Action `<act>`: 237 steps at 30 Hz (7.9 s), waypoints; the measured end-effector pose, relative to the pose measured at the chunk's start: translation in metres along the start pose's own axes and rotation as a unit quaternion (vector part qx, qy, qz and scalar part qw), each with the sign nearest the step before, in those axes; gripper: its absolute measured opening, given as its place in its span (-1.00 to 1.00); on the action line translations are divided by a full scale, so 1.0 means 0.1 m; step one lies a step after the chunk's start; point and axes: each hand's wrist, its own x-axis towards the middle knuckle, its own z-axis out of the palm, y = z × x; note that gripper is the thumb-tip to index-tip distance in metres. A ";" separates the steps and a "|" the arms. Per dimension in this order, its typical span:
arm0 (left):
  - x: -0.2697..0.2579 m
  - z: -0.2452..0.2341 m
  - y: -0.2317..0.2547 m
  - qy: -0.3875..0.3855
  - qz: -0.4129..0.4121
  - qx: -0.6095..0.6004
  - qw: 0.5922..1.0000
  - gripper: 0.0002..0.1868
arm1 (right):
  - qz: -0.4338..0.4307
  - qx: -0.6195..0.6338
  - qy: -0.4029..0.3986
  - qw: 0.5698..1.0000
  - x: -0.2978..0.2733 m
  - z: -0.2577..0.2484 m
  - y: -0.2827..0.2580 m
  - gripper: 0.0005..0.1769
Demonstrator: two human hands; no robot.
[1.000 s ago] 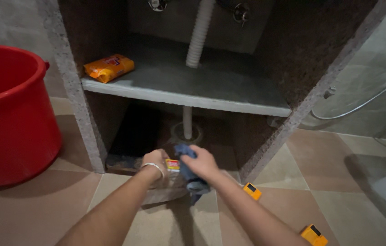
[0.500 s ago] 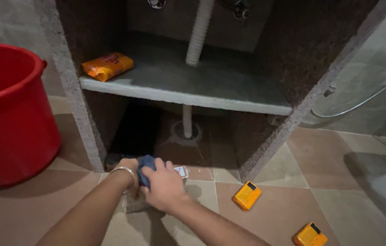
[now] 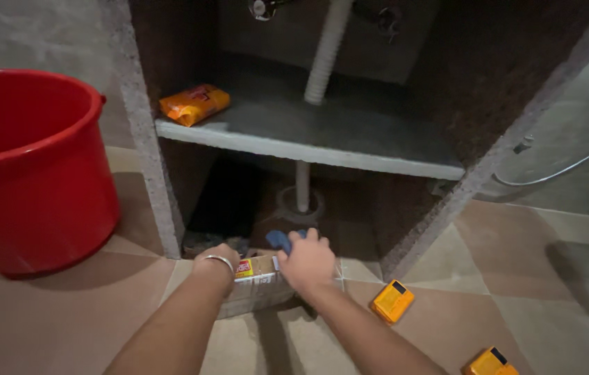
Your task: The person wipes orange soap bars with a blue cloth and stacks them on a shelf underneath a bathroom sink.
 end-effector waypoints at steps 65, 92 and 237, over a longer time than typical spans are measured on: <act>0.10 -0.20 0.35 -0.020 0.084 -0.071 0.994 -0.25 | 0.119 0.374 -0.223 0.892 0.28 1.65 1.08 -0.48; 0.14 0.54 -0.69 -0.010 -0.026 -0.207 0.978 -0.22 | -0.071 0.370 -0.144 0.915 0.58 1.80 0.84 -0.22; 1.05 -2.83 -1.13 0.458 0.051 -0.321 0.828 -0.46 | -0.284 0.359 0.372 0.807 2.60 -1.32 -0.35 -0.45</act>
